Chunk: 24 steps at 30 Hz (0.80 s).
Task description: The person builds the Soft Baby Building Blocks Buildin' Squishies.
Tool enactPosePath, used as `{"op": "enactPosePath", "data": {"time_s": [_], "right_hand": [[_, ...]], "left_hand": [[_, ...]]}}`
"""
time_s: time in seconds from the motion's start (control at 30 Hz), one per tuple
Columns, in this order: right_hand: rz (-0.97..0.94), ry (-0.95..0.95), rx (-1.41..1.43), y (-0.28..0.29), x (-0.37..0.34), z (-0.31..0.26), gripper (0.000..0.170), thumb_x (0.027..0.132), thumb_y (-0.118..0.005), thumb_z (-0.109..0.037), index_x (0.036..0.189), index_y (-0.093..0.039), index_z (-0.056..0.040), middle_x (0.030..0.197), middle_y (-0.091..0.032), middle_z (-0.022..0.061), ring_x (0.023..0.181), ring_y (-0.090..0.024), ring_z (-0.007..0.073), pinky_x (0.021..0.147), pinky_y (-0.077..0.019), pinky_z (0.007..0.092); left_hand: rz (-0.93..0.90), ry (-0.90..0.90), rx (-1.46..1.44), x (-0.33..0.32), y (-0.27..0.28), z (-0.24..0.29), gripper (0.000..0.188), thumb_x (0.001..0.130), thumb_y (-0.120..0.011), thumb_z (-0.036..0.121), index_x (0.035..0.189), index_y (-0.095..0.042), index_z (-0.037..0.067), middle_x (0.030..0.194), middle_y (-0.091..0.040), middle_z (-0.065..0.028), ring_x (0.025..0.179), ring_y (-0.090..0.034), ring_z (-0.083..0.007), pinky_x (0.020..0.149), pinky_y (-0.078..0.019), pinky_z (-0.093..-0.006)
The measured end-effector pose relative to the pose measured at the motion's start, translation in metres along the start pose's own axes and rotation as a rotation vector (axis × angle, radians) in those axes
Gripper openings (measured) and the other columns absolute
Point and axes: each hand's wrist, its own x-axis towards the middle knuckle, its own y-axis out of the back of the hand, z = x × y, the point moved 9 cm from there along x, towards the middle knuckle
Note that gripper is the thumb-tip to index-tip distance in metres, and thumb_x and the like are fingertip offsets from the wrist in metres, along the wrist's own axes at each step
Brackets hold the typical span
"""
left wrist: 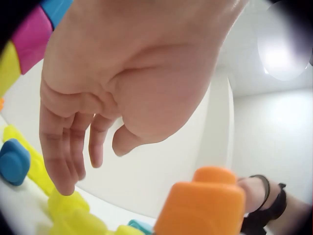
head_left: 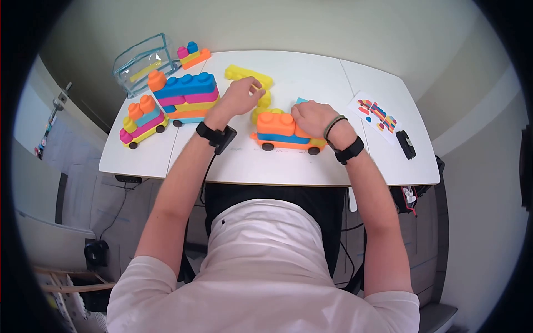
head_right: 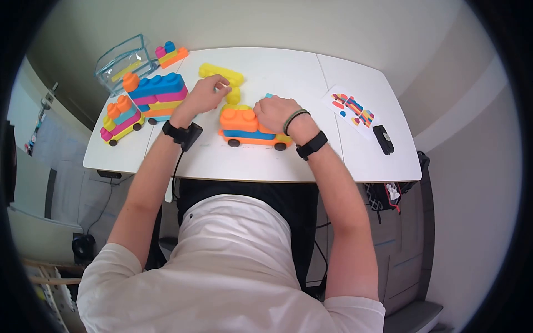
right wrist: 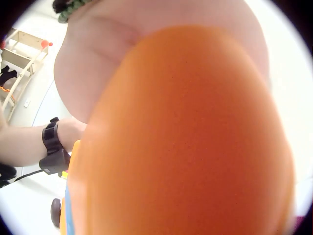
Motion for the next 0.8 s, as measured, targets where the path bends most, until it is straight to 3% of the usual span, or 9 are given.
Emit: {"op": "enactPosePath", "data": {"time_s": [0.03,0.1,0.23,0.33,0.43,0.53,0.63,0.73,0.8], "right_hand": [[0.006,-0.005,0.002,0.000,0.000,0.000,0.040,0.105,-0.040,-0.028,0.105,-0.073,-0.0067,0.112,-0.077,0.0184,0.105,-0.073,0.0389,0.091,-0.0583,0.0504],[0.007,0.012,-0.025,-0.003,-0.001,0.001,0.043,0.107,-0.038,-0.031,0.110,-0.072,-0.0063,0.115,-0.076,0.0185,0.107,-0.072,0.0390,0.092,-0.0579,0.0508],[-0.004,-0.023,0.069,-0.008,-0.003,0.011,0.048,0.109,-0.035,-0.036,0.114,-0.072,-0.0060,0.118,-0.075,0.0201,0.111,-0.071,0.0391,0.097,-0.0564,0.0501],[-0.055,-0.092,0.142,-0.016,-0.003,0.025,0.057,0.111,-0.031,-0.042,0.119,-0.072,-0.0038,0.124,-0.074,0.0218,0.116,-0.070,0.0397,0.102,-0.0541,0.0491],[-0.096,-0.169,0.130,-0.019,-0.007,0.041,0.063,0.111,-0.028,-0.046,0.122,-0.071,-0.0021,0.128,-0.073,0.0230,0.120,-0.068,0.0406,0.107,-0.0519,0.0489],[-0.071,-0.116,0.082,-0.015,-0.008,0.045,0.065,0.112,-0.028,-0.048,0.122,-0.072,-0.0009,0.124,-0.074,0.0239,0.117,-0.069,0.0422,0.105,-0.0527,0.0497],[-0.012,-0.253,0.153,-0.007,-0.014,0.056,0.065,0.112,-0.028,-0.048,0.120,-0.073,-0.0008,0.119,-0.075,0.0251,0.113,-0.071,0.0429,0.104,-0.0535,0.0507],[0.037,-0.234,0.163,0.000,-0.013,0.049,0.066,0.112,-0.029,-0.049,0.114,-0.074,-0.0002,0.114,-0.076,0.0252,0.109,-0.072,0.0433,0.102,-0.0542,0.0516],[0.047,-0.164,0.197,0.003,-0.012,0.041,0.062,0.112,-0.029,-0.046,0.118,-0.069,0.0006,0.112,-0.075,0.0225,0.108,-0.070,0.0419,0.099,-0.0526,0.0494]], "left_hand": [[-0.002,-0.007,0.002,-0.002,0.000,0.009,0.053,0.103,-0.067,0.043,0.131,-0.067,-0.002,0.106,-0.076,-0.0161,0.067,-0.071,-0.0190,0.064,-0.0584,-0.0327],[-0.160,0.280,0.149,-0.010,-0.013,0.000,0.074,0.096,-0.075,0.052,0.140,-0.060,-0.006,0.105,-0.077,-0.0189,0.064,-0.071,-0.0205,0.060,-0.0575,-0.0324],[-0.220,0.273,0.244,-0.010,-0.027,0.001,0.093,0.090,-0.079,0.058,0.147,-0.052,-0.010,0.103,-0.077,-0.0208,0.063,-0.073,-0.0223,0.059,-0.0577,-0.0340],[-0.214,0.280,0.208,-0.006,-0.030,-0.005,0.080,0.092,-0.079,0.054,0.138,-0.057,-0.009,0.100,-0.076,-0.0213,0.060,-0.072,-0.0260,0.059,-0.0595,-0.0360],[-0.245,0.244,0.153,0.000,-0.032,-0.013,0.081,0.092,-0.082,0.042,0.150,-0.051,-0.005,0.102,-0.077,-0.0196,0.069,-0.075,-0.0269,0.062,-0.0600,-0.0381],[-0.168,0.110,0.232,0.006,-0.021,-0.009,0.070,0.090,-0.085,0.029,0.147,-0.057,-0.002,0.104,-0.077,-0.0195,0.080,-0.077,-0.0289,0.071,-0.0612,-0.0388],[-0.140,0.051,0.269,0.008,-0.008,-0.001,0.059,0.088,-0.086,0.024,0.137,-0.065,-0.002,0.105,-0.077,-0.0207,0.091,-0.077,-0.0299,0.078,-0.0610,-0.0390],[-0.059,-0.006,0.181,0.007,0.014,0.018,0.046,0.089,-0.084,0.020,0.126,-0.071,-0.003,0.106,-0.077,-0.0205,0.096,-0.076,-0.0295,0.082,-0.0608,-0.0385],[0.154,-0.155,0.099,-0.001,0.040,0.049,0.031,0.092,-0.080,0.014,0.117,-0.075,-0.002,0.108,-0.078,-0.0187,0.095,-0.077,-0.0289,0.083,-0.0608,-0.0383]]}}
